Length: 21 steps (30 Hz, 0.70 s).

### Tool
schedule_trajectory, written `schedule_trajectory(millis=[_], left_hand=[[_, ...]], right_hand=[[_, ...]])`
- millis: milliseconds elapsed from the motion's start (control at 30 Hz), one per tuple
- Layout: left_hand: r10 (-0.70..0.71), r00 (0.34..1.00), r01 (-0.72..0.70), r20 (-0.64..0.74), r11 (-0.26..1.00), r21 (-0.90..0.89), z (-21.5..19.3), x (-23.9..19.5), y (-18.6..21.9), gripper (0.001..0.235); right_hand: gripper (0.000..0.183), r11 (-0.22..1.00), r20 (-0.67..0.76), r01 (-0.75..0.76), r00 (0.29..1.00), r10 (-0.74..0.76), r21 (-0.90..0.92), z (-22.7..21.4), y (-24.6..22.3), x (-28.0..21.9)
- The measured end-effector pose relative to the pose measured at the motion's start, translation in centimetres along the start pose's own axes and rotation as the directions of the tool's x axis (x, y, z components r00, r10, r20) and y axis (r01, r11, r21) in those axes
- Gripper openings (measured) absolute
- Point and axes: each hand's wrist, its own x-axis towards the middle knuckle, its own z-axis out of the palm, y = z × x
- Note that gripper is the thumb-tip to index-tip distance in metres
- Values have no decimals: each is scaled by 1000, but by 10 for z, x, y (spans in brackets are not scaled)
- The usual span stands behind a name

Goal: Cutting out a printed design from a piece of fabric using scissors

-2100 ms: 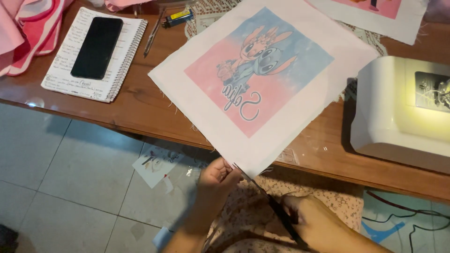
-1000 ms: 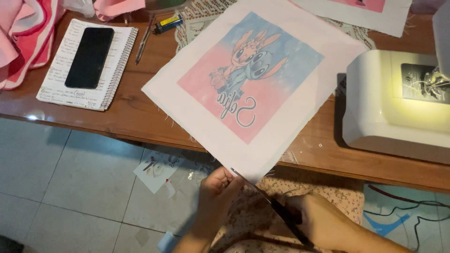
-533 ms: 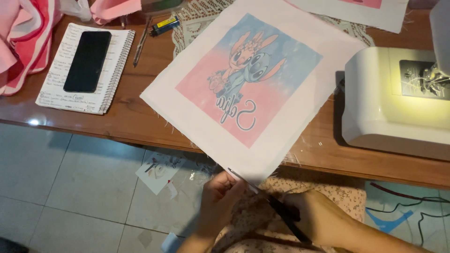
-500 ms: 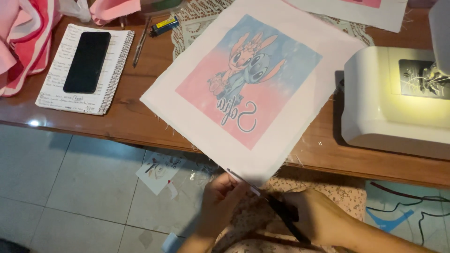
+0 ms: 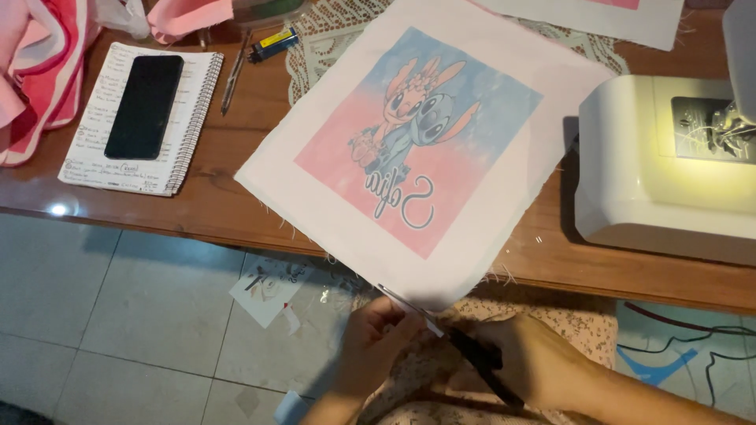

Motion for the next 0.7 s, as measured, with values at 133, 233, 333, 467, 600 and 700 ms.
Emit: schedule_trajectory(millis=[133, 233, 333, 467, 600, 700], left_hand=[[29, 1000, -28, 3, 948, 317, -1, 1, -3, 10], [60, 998, -54, -5, 931, 361, 0, -1, 3, 13], [50, 999, -48, 3, 938, 344, 0, -1, 2, 18], [15, 1000, -17, 10, 953, 304, 2, -2, 4, 9], [131, 991, -127, -22, 983, 135, -6, 0, -6, 11], [173, 980, -188, -98, 969, -163, -4, 3, -4, 5]], right_hand=[[44, 992, 177, -122, 977, 122, -9, -30, -37, -10], [42, 994, 157, -101, 982, 107, -43, -23, -30, -5], [40, 995, 78, -77, 994, 82, -66, -5, -11, 3], [42, 997, 16, -72, 997, 72, -7, 6, 1, 7], [32, 995, 42, -96, 994, 96, -1, -7, -18, -4], [39, 986, 73, -161, 984, 163, -39, -4, -19, -6]])
